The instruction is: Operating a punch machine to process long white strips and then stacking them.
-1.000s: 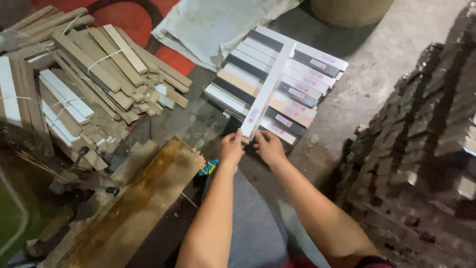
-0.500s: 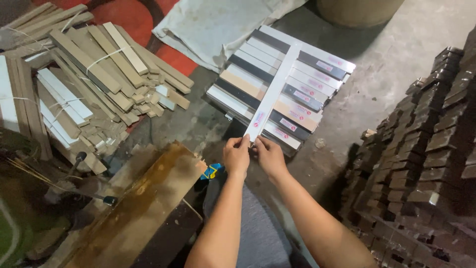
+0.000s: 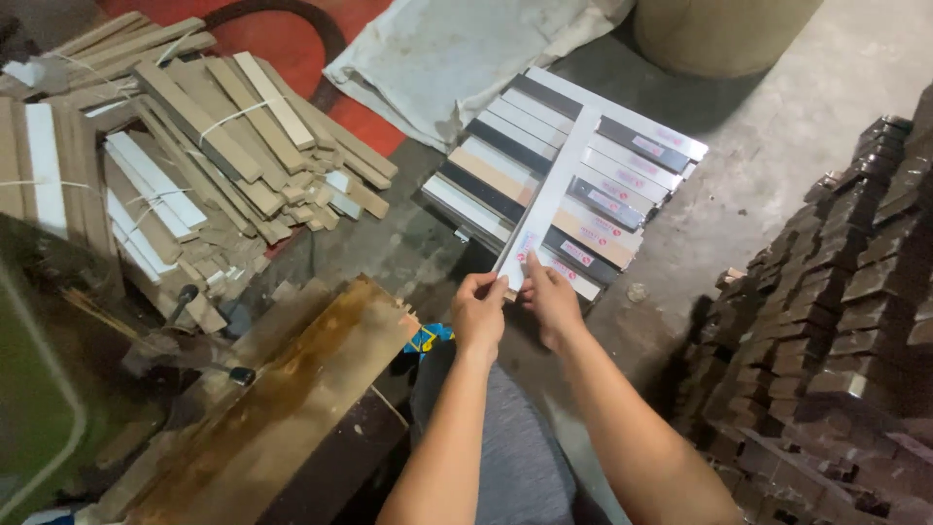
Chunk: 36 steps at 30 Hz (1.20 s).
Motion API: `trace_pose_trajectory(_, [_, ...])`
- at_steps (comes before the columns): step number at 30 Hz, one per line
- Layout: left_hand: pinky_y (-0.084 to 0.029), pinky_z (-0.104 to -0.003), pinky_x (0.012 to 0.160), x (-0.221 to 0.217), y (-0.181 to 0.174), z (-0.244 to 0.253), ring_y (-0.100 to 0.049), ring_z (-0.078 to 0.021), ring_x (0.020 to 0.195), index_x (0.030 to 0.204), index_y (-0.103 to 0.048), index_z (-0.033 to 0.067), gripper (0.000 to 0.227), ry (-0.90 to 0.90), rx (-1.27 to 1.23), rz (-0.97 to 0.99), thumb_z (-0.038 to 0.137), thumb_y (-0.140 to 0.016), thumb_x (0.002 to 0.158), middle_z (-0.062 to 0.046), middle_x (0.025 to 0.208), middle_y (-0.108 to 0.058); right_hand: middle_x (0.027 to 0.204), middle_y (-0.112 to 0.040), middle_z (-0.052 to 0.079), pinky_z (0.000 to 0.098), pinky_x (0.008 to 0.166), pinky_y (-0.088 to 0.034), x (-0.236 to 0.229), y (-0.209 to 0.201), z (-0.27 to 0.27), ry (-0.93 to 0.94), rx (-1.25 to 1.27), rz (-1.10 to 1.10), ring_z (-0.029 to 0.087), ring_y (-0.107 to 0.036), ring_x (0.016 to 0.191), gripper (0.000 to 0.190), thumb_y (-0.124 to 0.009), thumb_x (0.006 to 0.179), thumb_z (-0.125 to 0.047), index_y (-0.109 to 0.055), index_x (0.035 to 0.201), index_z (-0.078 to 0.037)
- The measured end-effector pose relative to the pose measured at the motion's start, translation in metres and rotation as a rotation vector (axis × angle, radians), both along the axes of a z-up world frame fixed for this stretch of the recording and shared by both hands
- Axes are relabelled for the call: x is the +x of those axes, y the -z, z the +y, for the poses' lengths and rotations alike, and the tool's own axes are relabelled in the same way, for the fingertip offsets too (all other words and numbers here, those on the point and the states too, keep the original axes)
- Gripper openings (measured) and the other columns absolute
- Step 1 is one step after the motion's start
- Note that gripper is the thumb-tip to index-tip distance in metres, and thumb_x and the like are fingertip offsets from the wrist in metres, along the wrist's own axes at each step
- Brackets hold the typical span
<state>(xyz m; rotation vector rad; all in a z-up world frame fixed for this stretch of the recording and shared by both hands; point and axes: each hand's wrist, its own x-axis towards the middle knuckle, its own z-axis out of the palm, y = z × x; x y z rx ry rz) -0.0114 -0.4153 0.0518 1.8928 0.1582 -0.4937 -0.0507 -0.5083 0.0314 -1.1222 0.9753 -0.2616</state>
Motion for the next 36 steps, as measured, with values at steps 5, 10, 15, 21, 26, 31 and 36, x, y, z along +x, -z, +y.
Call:
trace_pose_trajectory(5, [-0.055, -0.037, 0.083, -0.014, -0.018, 0.028, -0.073, -0.0235, 0.091, 0.112, -0.076, 0.0068, 0.029, -0.039, -0.099, -0.051, 0.024, -0.075, 0.089, -0.016, 0.100, -0.075, 0.079, -0.056, 0.007, 0.0246, 0.065, -0.054, -0.007, -0.001, 0.012, -0.011, 0.006, -0.057, 0.015, -0.058, 0.073, 0.052, -0.071, 0.097, -0.047, -0.068, 0.107, 0.004])
trace_pose_trajectory(10, [-0.058, -0.035, 0.079, -0.040, -0.043, 0.073, -0.071, -0.0216, 0.093, 0.117, -0.075, 0.0067, 0.032, -0.087, -0.239, -0.043, 0.023, -0.077, 0.089, -0.017, 0.112, -0.074, 0.073, -0.052, 0.003, 0.0277, 0.061, -0.050, -0.030, -0.016, 0.055, -0.089, 0.010, -0.111, 0.016, -0.055, 0.065, 0.041, -0.070, 0.099, -0.045, -0.068, 0.097, -0.004])
trace_pose_trajectory(15, [-0.062, -0.030, 0.085, -0.074, -0.083, 0.125, -0.072, -0.0179, 0.103, 0.130, -0.064, 0.0085, 0.044, -0.145, -0.339, 0.027, 0.028, -0.066, 0.091, -0.010, 0.126, -0.071, 0.069, -0.054, 0.000, 0.0264, 0.063, -0.044, -0.052, -0.044, 0.116, -0.116, 0.023, -0.275, 0.010, -0.050, 0.063, 0.028, -0.069, 0.098, -0.031, -0.055, 0.082, -0.012])
trace_pose_trajectory(21, [-0.058, -0.028, 0.069, -0.104, -0.044, 0.221, -0.068, -0.0180, 0.075, 0.123, -0.074, 0.0035, 0.034, -0.324, -0.426, -0.148, 0.015, -0.069, 0.091, -0.013, 0.106, -0.078, 0.080, -0.064, 0.003, 0.0278, 0.066, -0.053, -0.069, -0.054, 0.160, -0.336, -0.118, -0.416, 0.012, -0.059, 0.071, 0.017, -0.069, 0.097, -0.023, -0.065, 0.106, -0.009])
trace_pose_trajectory(26, [-0.058, -0.027, 0.074, -0.132, -0.066, 0.333, -0.068, -0.0164, 0.072, 0.125, -0.077, 0.0065, 0.037, -0.358, -0.204, -0.125, 0.019, -0.067, 0.092, -0.010, 0.093, -0.077, 0.077, -0.060, 0.004, 0.0266, 0.066, -0.053, -0.034, -0.054, 0.124, -0.191, -0.168, -0.405, 0.012, -0.060, 0.067, 0.038, -0.063, 0.101, -0.030, -0.050, 0.129, -0.009])
trace_pose_trajectory(31, [-0.057, -0.036, 0.072, -0.154, -0.066, 0.412, -0.064, -0.0207, 0.078, 0.135, -0.073, 0.0078, 0.040, -0.483, -0.285, -0.001, 0.018, -0.062, 0.097, -0.013, 0.117, -0.073, 0.075, -0.058, 0.003, 0.0332, 0.076, -0.057, -0.030, -0.094, 0.158, -0.311, -0.119, -0.276, 0.015, -0.066, 0.079, 0.093, -0.063, 0.100, -0.031, -0.002, 0.169, -0.014])
trace_pose_trajectory(36, [-0.056, -0.049, 0.083, -0.149, -0.075, 0.441, -0.071, -0.0322, 0.100, 0.146, -0.055, -0.0001, 0.068, -0.751, 0.005, -0.105, 0.046, -0.067, 0.097, -0.022, 0.126, -0.067, 0.104, -0.055, 0.018, 0.0385, 0.073, -0.064, 0.002, -0.046, 0.199, -0.295, -0.339, -0.353, 0.026, -0.068, 0.085, 0.058, -0.074, 0.101, -0.025, -0.045, 0.147, -0.006])
